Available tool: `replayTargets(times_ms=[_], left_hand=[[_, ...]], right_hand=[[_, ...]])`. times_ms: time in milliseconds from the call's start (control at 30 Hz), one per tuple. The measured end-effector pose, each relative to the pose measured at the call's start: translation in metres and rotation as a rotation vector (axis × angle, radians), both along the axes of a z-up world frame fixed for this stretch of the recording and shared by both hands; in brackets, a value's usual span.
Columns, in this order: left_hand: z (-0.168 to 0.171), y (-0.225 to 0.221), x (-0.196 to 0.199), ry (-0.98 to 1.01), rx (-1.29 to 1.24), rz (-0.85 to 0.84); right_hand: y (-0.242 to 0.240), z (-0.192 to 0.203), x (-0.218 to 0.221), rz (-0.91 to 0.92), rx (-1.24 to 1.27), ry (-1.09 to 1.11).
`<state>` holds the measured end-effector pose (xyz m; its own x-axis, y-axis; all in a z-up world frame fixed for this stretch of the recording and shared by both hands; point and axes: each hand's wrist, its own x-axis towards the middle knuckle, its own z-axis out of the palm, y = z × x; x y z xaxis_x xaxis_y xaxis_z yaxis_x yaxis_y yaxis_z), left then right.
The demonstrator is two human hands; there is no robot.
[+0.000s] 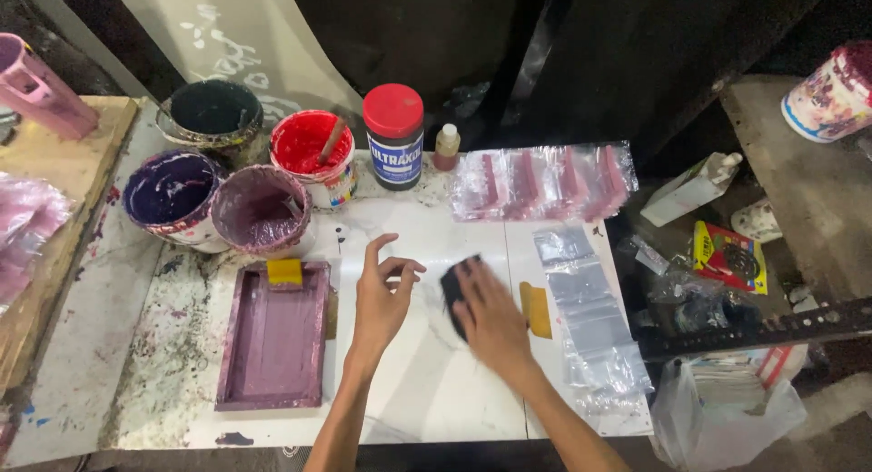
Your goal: Preparing a screen printing frame and materials for printing on fabric and plastic bags.
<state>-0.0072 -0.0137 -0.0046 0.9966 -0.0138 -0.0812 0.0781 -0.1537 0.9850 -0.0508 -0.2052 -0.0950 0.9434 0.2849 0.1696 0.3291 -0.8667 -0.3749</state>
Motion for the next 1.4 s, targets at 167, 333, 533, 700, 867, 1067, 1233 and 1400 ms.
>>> replayTargets(times_ms=[167,333,533,700,867,1067,1233,1400], left_hand=[[-0.010,0.005,-0.005,0.019,-0.002,0.007],[-0.008,0.011,-0.004,0.009,0.001,0.018],[-0.005,0.021,0.001,0.053,0.057,0.027],[-0.002,0.028,-0.005,0.051,0.056,0.070],[0.002,0.026,-0.005,0.065,0.036,0.091],[0.001,0.033,-0.003,0.021,0.003,0.095],[-0.001,0.046,-0.011,0.100,0.033,0.080],[0.005,0.054,-0.019,0.043,0.043,0.134]], right_hand=[[0.023,-0.017,0.044,-0.269,-0.189,0.129],[0.051,0.011,-0.009,0.163,-0.087,0.026],[0.033,0.016,-0.036,0.185,-0.002,0.028],[0.008,0.003,0.014,-0.142,-0.056,0.231],[0.045,-0.059,0.052,0.063,-0.362,-0.283],[0.089,0.020,-0.037,0.430,0.069,0.067],[0.073,-0.019,0.030,0.272,0.210,0.029],[0.095,-0.017,0.067,0.062,-0.033,-0.066]])
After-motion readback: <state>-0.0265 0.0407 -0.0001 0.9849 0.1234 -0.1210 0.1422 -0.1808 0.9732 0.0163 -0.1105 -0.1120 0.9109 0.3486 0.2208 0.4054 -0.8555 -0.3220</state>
